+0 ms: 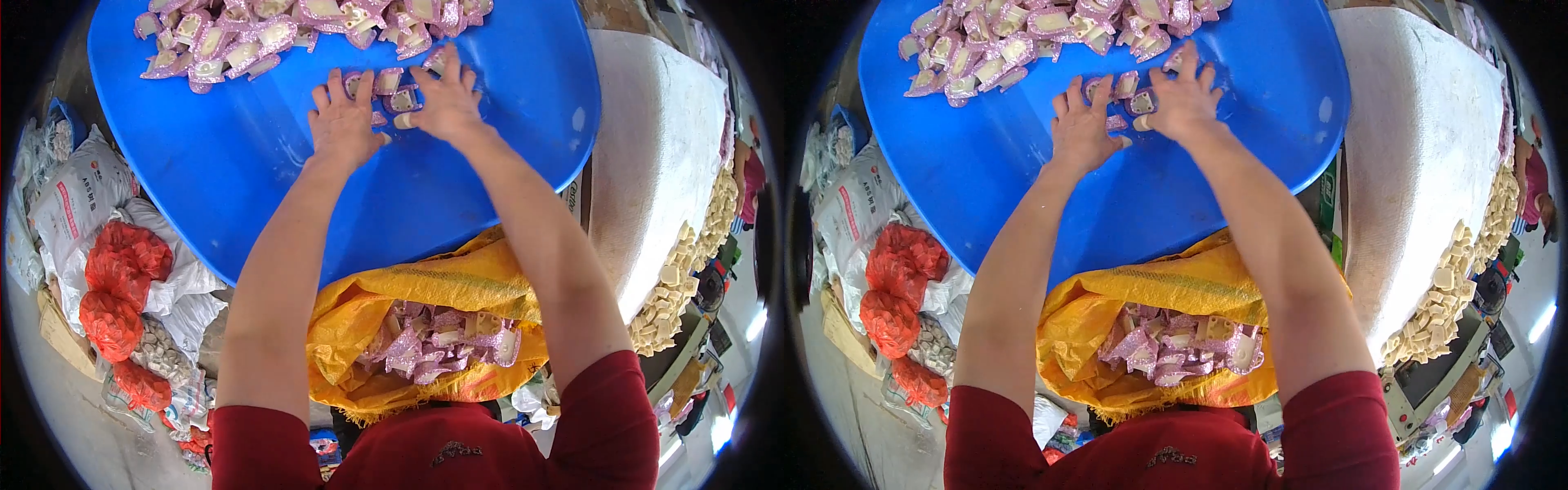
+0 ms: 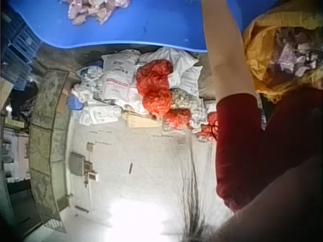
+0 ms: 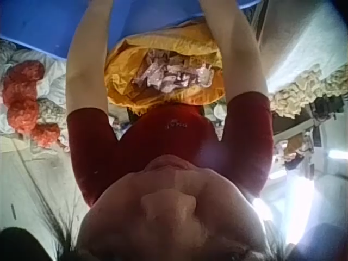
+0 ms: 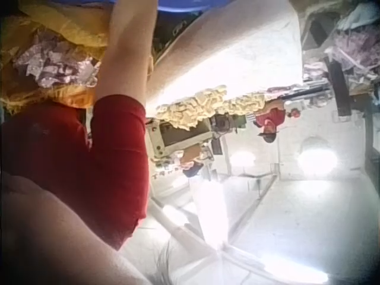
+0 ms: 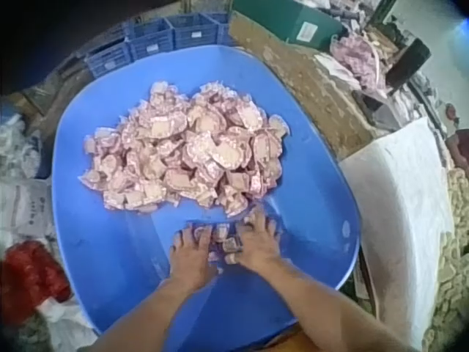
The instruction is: Sorting and collecting small pink shoe components from a blue tray into a yellow sack.
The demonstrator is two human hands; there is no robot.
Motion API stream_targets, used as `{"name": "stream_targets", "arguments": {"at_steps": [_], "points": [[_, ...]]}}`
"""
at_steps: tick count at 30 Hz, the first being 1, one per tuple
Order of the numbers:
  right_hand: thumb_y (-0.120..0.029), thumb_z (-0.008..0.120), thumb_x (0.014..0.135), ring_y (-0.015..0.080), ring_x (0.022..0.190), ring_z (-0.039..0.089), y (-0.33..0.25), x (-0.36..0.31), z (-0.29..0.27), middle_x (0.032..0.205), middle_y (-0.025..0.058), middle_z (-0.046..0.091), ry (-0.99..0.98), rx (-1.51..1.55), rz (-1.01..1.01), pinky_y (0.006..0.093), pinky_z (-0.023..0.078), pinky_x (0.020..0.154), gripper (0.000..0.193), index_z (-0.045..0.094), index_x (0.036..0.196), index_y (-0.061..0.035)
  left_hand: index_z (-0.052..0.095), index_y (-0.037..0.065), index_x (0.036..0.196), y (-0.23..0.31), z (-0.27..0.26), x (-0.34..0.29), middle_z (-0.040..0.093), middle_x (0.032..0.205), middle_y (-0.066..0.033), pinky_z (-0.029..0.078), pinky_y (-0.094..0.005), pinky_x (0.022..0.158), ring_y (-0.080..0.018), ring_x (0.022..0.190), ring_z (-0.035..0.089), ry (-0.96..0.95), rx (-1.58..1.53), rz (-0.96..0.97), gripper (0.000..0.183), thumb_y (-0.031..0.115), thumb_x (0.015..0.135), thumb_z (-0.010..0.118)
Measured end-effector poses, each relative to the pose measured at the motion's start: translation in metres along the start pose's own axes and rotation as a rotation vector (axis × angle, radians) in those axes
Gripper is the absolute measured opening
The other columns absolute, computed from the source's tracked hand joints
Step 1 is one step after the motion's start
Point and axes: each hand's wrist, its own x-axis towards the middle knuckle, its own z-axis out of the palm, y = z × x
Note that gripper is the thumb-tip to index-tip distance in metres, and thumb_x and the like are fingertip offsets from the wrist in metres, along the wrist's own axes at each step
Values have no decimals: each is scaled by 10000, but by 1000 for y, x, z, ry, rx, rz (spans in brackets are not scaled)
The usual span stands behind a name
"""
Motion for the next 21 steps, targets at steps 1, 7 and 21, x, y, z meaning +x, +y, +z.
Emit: {"name": "stream_targets", "arguments": {"at_steps": [1, 7, 21], "points": [[-317, 800, 691, 510, 1298, 245, -1, -1, 15, 1509, 192, 84, 134, 15, -37, 623, 352, 998, 700, 498, 1314, -219, 436, 187, 1333, -3, 10, 5, 314, 1392, -189, 407, -462, 998, -411, 1233, 370, 46, 13, 29, 741, 173, 684, 796], [-242, 763, 717, 417, 1168, 403, 8, 2, -2, 1347, 209, 299, -59, -93, -179, 471, 461, 930, 433, 612, 1110, -136, 581, 110, 1054, -26, 29, -3, 537, 1095, -143, 465, -398, 846, -323, 1065, 469, 12, -213, 26, 416, 208, 712, 797], [-194, 723, 765, 302, 1086, 478, 46, -205, -133, 1145, 141, 432, -747, 789, -841, 369, 497, 790, 237, 609, 946, -91, 639, 98, 969, -4, -121, -200, 482, 1108, -120, 478, -320, 802, -248, 958, 563, -621, -972, 628, 312, 44, 690, 768]]}}
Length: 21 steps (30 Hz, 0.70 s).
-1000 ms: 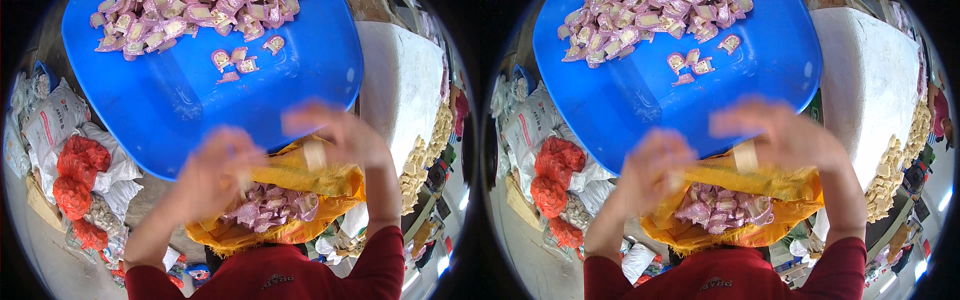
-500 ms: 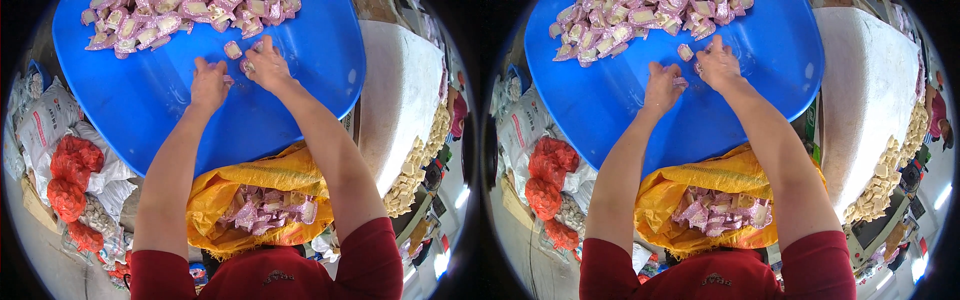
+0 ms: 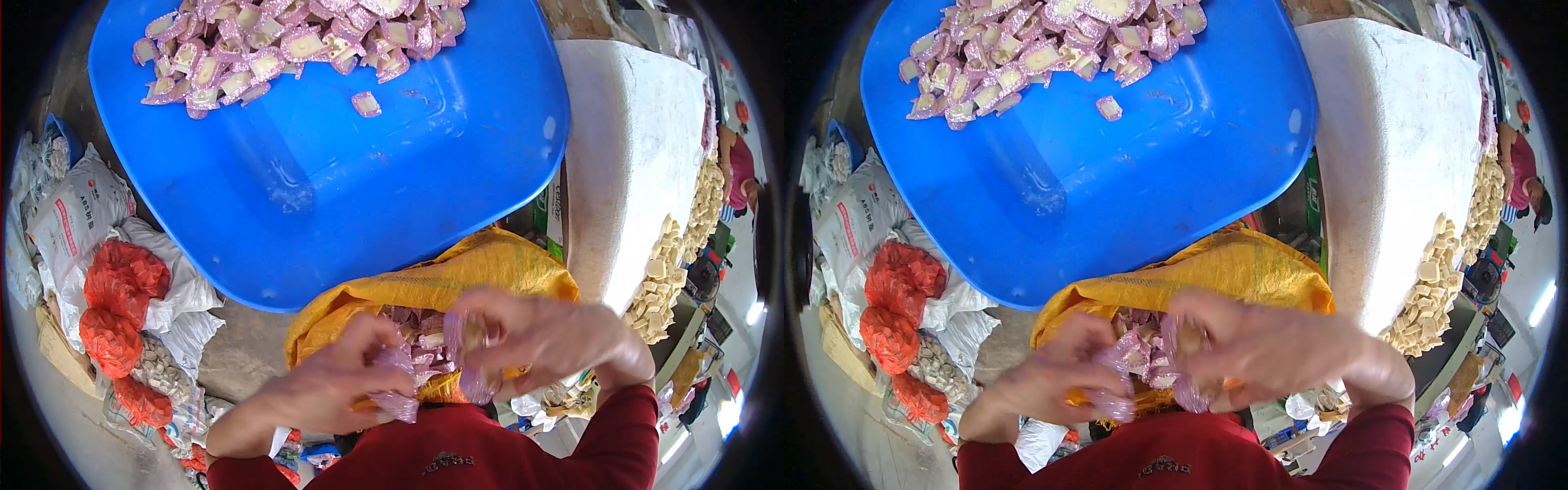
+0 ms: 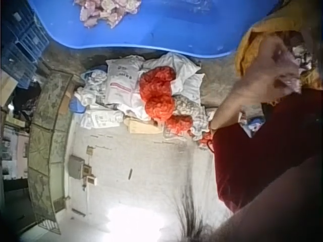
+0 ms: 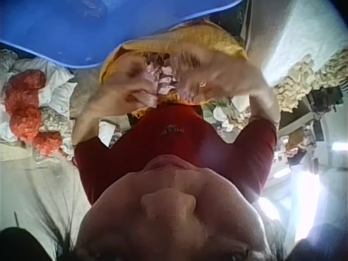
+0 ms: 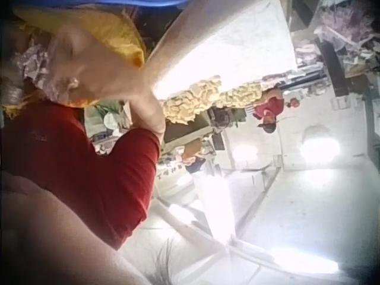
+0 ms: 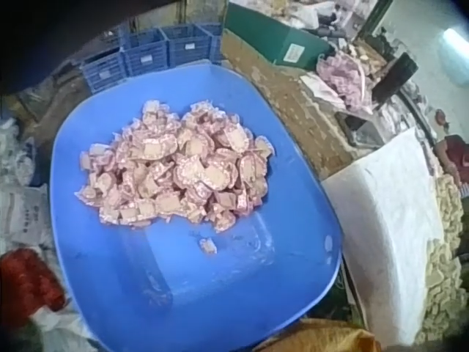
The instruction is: Sorting and collecting small pink shoe components from a blue tray into a yellow sack.
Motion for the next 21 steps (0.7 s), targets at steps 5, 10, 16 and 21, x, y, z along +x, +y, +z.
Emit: {"name": "stream_targets", "arguments": {"at_steps": [5, 10, 16, 21], "points": [[-169, 585, 846, 331, 989, 561, -5, -10, 41, 1083, 160, 487, -329, -573, 155, 390, 504, 749, 157, 583, 970, -72, 645, 136, 1061, -12, 52, 4, 556, 1122, -153, 472, -378, 857, -311, 971, 572, -66, 309, -194, 301, 138, 766, 708], [-182, 585, 853, 298, 928, 636, 23, 20, -29, 1033, 159, 614, -126, -325, 159, 397, 518, 763, 238, 597, 1053, -54, 648, 147, 1084, -9, -28, 10, 651, 963, -75, 485, -412, 857, -261, 933, 622, 169, 333, -110, 323, 149, 764, 693], [-133, 713, 753, 358, 999, 592, 119, 96, -151, 1255, 198, 508, 1190, -821, 233, 416, 491, 857, 522, 531, 1241, -95, 446, 165, 1342, -105, -192, 63, 429, 1299, -235, 358, -479, 998, -354, 1225, 403, 1195, 1153, -347, 663, 243, 747, 727], [-103, 793, 676, 427, 1294, 338, 173, 159, -173, 1430, 247, 300, 1303, -630, 128, 443, 367, 1055, 882, 321, 1420, -128, 462, 180, 1287, -140, -222, 87, 450, 1286, -215, 366, -499, 972, -357, 1217, 419, 1236, 1190, -362, 639, 226, 721, 756]]}}
